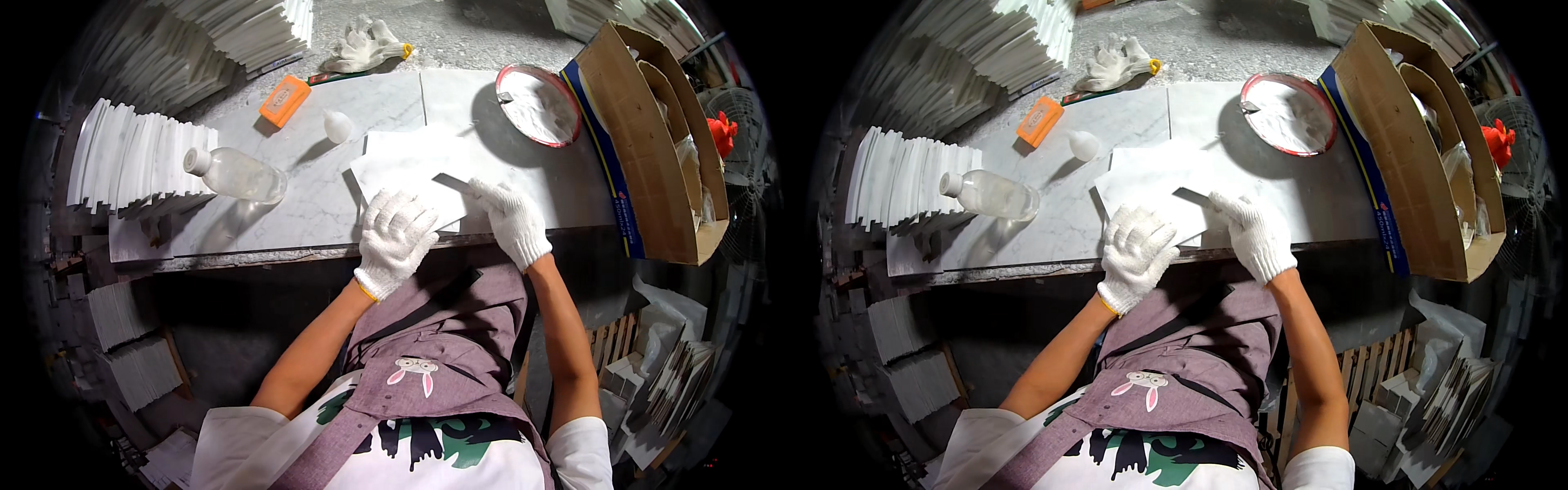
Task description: The person scrapes the surface of white rectangular tiles using a metal scraper, then places the tiles into a stack. The person repeats this process for multiple tiles.
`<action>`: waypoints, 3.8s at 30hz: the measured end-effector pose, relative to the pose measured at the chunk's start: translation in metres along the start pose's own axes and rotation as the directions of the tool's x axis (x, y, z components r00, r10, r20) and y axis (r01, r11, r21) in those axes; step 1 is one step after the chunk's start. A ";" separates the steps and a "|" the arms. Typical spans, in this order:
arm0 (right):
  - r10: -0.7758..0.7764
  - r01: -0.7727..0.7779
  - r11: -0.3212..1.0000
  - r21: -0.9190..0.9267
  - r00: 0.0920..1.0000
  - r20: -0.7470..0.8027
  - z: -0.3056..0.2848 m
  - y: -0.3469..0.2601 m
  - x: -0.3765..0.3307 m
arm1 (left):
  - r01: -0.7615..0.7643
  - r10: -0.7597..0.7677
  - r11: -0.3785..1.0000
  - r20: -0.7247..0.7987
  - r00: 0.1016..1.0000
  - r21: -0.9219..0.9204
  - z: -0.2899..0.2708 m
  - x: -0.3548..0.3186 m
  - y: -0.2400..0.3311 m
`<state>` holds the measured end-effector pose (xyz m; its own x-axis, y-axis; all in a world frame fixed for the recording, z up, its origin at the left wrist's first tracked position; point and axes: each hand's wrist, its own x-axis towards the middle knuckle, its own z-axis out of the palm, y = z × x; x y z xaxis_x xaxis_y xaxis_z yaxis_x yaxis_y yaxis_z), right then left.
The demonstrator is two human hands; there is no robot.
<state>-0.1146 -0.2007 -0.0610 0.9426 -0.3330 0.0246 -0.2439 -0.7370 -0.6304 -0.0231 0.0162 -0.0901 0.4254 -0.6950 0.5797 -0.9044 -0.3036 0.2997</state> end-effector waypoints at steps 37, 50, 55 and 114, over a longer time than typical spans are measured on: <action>-0.061 0.060 0.981 0.187 0.998 -0.002 0.002 0.011 -0.023 | 0.007 -0.007 1.000 0.009 1.000 0.004 0.000 0.001 0.001; 0.352 -0.366 0.479 0.798 0.913 0.207 0.004 -0.067 -0.098 | 0.838 -0.533 0.001 0.709 0.462 -0.545 -0.042 0.019 0.060; 0.117 -0.107 0.864 0.493 0.993 0.012 0.007 -0.060 -0.100 | 0.947 -0.420 -0.011 0.861 0.287 -0.321 -0.046 0.034 0.057; 0.248 -0.224 -0.275 0.935 0.923 0.294 0.018 -0.046 0.004 | -0.181 0.181 0.983 0.206 0.962 -0.016 -0.098 0.048 0.006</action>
<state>-0.0958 -0.1572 -0.0461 0.8766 -0.3172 -0.3618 0.0690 0.8270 -0.5579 -0.0054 0.0447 0.0134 0.2391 -0.8577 0.4551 -0.9659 -0.1621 0.2021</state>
